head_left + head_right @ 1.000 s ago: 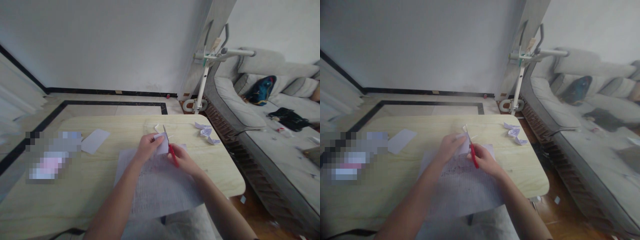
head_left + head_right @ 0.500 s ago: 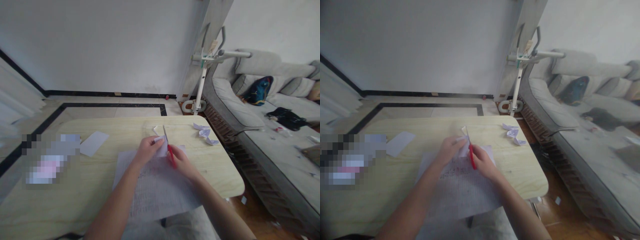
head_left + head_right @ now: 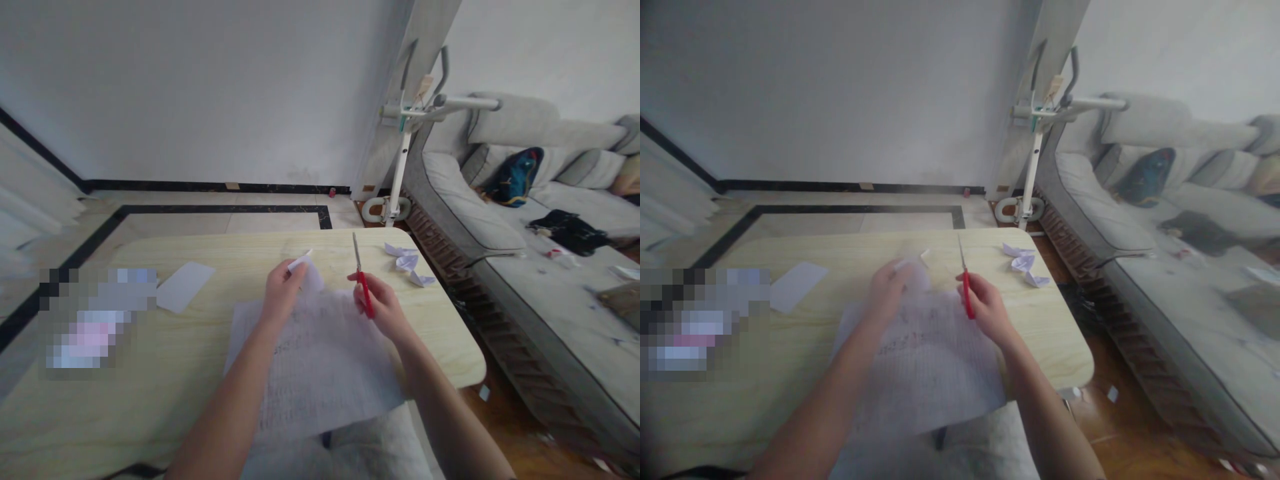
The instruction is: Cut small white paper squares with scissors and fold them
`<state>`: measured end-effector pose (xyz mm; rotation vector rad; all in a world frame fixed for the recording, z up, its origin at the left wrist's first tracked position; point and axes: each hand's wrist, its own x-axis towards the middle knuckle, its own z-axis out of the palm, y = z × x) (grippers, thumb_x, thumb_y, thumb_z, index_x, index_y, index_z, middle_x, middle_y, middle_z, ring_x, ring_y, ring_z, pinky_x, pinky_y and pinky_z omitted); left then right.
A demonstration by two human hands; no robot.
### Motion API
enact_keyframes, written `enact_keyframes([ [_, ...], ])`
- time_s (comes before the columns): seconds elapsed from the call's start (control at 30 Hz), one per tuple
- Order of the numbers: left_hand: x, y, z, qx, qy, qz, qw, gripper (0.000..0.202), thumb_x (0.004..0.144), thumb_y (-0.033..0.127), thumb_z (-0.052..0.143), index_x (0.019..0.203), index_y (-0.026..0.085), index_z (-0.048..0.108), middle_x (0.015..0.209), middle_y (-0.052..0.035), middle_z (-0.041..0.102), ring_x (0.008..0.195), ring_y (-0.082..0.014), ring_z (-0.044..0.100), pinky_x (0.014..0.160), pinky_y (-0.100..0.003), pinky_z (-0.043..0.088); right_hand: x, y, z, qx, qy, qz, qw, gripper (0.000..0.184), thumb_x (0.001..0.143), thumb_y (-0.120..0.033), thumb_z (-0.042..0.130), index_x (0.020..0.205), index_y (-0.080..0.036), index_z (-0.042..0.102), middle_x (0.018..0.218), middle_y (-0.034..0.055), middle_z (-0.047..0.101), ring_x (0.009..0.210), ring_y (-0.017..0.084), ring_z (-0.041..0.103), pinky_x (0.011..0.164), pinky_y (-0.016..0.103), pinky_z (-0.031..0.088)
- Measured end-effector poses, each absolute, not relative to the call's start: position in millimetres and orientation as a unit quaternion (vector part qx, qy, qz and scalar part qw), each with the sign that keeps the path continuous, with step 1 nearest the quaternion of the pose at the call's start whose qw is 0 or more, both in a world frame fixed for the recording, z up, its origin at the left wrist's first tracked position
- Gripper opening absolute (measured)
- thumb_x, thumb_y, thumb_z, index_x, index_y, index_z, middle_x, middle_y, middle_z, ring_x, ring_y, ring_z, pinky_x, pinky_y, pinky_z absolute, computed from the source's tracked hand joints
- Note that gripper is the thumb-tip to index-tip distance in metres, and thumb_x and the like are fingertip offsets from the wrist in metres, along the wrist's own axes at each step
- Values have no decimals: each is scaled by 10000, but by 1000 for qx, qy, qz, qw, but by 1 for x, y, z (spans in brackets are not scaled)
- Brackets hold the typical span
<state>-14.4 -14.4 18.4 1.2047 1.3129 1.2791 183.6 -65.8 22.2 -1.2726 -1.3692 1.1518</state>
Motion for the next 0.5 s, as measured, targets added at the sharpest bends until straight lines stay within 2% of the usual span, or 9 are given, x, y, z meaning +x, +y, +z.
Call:
enact_keyframes([
  [0.07, -15, -11, 15, 460, 540, 543, 449, 305, 721, 433, 622, 813, 143, 645, 643, 8, 568, 579, -114, 521, 504, -190, 396, 195, -67, 27, -552, -587, 404, 434, 333, 861, -442, 520, 1032, -164, 584, 652, -21, 498, 540, 114, 455, 492, 240, 351],
  [0.23, -15, -10, 12, 409, 526, 582, 466, 363, 711, 460, 625, 898, 149, 612, 704, -4, 588, 624, -132, 566, 516, -211, 452, 209, -78, 34, -616, -688, 247, 293, 238, 869, -354, 492, 942, -176, 631, 736, 38, 636, 651, 165, 562, 595, 270, 386],
  [0.37, -15, -9, 12, 390, 520, 605, 460, 368, 688, 448, 644, 897, 147, 605, 708, -4, 593, 618, -127, 570, 508, -207, 452, 206, -83, 32, -656, -714, 159, 188, 297, 869, -409, 497, 1045, -222, 646, 820, 66, 698, 693, 203, 621, 602, 279, 374],
  [0.5, -14, -9, 14, 383, 530, 607, 451, 336, 678, 407, 651, 886, 147, 607, 694, -1, 592, 608, -121, 564, 494, -194, 438, 198, -82, 31, -661, -738, 94, 97, 287, 875, -446, 489, 1009, -257, 659, 757, 64, 701, 642, 213, 620, 570, 288, 335],
])
